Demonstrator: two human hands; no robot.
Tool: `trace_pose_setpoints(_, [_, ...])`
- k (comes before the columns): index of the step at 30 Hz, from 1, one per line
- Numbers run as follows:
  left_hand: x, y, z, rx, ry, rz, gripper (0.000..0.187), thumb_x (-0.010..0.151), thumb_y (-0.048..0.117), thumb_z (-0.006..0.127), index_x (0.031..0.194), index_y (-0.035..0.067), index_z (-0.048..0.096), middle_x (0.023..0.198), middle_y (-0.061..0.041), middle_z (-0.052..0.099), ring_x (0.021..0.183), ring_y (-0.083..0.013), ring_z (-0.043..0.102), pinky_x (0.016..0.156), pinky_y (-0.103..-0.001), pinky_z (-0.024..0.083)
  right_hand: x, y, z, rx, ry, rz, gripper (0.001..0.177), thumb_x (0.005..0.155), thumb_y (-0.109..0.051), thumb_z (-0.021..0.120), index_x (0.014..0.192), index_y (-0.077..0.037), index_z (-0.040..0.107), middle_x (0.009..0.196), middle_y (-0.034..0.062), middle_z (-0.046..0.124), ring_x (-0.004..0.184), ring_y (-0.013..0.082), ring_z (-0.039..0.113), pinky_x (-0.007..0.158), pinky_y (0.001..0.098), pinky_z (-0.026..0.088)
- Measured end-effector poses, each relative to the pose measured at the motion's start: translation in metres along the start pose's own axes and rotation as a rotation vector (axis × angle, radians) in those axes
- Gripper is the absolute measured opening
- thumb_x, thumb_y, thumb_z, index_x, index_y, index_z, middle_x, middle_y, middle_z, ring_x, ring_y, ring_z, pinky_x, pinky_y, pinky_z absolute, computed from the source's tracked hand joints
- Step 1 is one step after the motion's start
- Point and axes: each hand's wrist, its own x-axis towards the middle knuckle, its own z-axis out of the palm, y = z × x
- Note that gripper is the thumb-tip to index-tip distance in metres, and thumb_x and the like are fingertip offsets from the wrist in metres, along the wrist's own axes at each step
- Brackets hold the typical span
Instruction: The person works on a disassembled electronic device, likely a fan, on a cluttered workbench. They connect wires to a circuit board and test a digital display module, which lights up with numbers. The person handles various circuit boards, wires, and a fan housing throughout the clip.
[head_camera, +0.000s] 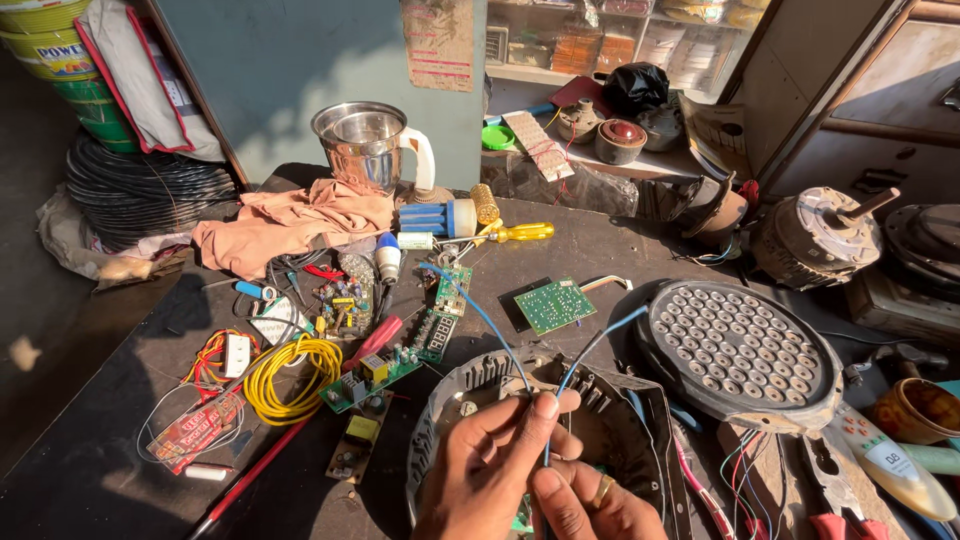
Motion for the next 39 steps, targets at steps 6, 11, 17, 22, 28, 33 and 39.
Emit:
trace_pose_setpoints(6, [-0.001,-0.004,-0.01,-0.342,0.307,-0.156,0.046,0.087,0.037,0.076,0.108,-0.004,0.08,0.067,-0.002,0.057,0.057,-0.0103,0.052,0.051,-0.026,0.038,-0.023,-0.059,-0.008,-0.383,-0.031,-0.027,0.022,0.096,-0.02,0.076,0.097,0.002,0.078,0.076,0.0067,0.066,0.067,0.0097,0.056,0.059,0.0271,0.044])
trace_pose_setpoints(11, [0.017,-0.006,-0.049,-0.488,0.203,0.02,0.048,0.099,0.042,0.066,0.127,0.003,0.063,0.072,0.005,0.045,0.049,-0.0028,0.031,0.04,-0.023,0.022,-0.042,-0.172,-0.127,-0.982,0.343,-0.58,0.03,0.089,-0.013,0.07,0.116,-0.005,0.077,0.09,0.0048,0.078,0.08,0.0085,0.069,0.07,0.0263,0.057])
trace_pose_setpoints(17, [0.027,-0.024,-0.1,-0.51,0.136,0.131,0.042,0.107,0.04,0.062,0.132,0.007,0.059,0.078,0.006,0.045,0.05,-0.0022,0.033,0.039,-0.02,0.024,-0.037,-0.231,-0.331,-1.848,0.718,-0.025,0.033,0.096,-0.021,0.064,0.126,-0.021,0.079,0.106,0.0074,0.081,0.094,0.0207,0.08,0.085,0.037,0.064])
trace_pose_setpoints(22, [0.022,-0.017,-0.106,-0.419,0.229,0.094,0.046,0.105,0.04,0.062,0.136,0.005,0.062,0.08,0.006,0.044,0.051,-0.0017,0.032,0.039,-0.02,0.024,-0.016,-0.199,-0.445,-1.956,0.695,0.301,0.046,0.094,-0.033,0.072,0.138,-0.023,0.067,0.107,0.007,0.078,0.091,0.0211,0.075,0.083,0.0344,0.064])
trace_pose_setpoints(28, [0.023,-0.014,-0.107,-0.437,0.24,0.114,0.044,0.105,0.039,0.064,0.132,0.005,0.063,0.081,0.006,0.047,0.05,0.0,0.034,0.037,-0.017,0.025,0.001,-0.191,-0.47,-1.953,0.686,0.267,0.033,0.099,-0.023,0.062,0.128,-0.027,0.077,0.108,0.0057,0.08,0.087,0.0223,0.079,0.082,0.037,0.064])
trace_pose_setpoints(33, [0.022,-0.017,-0.106,-0.379,0.313,0.149,0.041,0.105,0.038,0.065,0.13,0.005,0.064,0.08,0.006,0.048,0.049,0.0003,0.034,0.035,-0.017,0.024,-0.015,-0.19,-0.463,-1.91,0.835,0.031,0.03,0.1,-0.022,0.069,0.129,-0.018,0.075,0.099,0.0133,0.081,0.082,0.0236,0.079,0.076,0.0356,0.064])
trace_pose_setpoints(39, [0.021,-0.014,-0.109,-0.441,0.274,0.147,0.04,0.105,0.035,0.065,0.13,0.004,0.064,0.081,0.006,0.049,0.05,0.0004,0.036,0.035,-0.016,0.025,-0.038,-0.183,-0.464,-1.43,0.713,-0.451,0.019,0.103,-0.014,0.066,0.116,-0.002,0.071,0.102,0.0165,0.077,0.095,0.0218,0.077,0.08,0.0352,0.063])
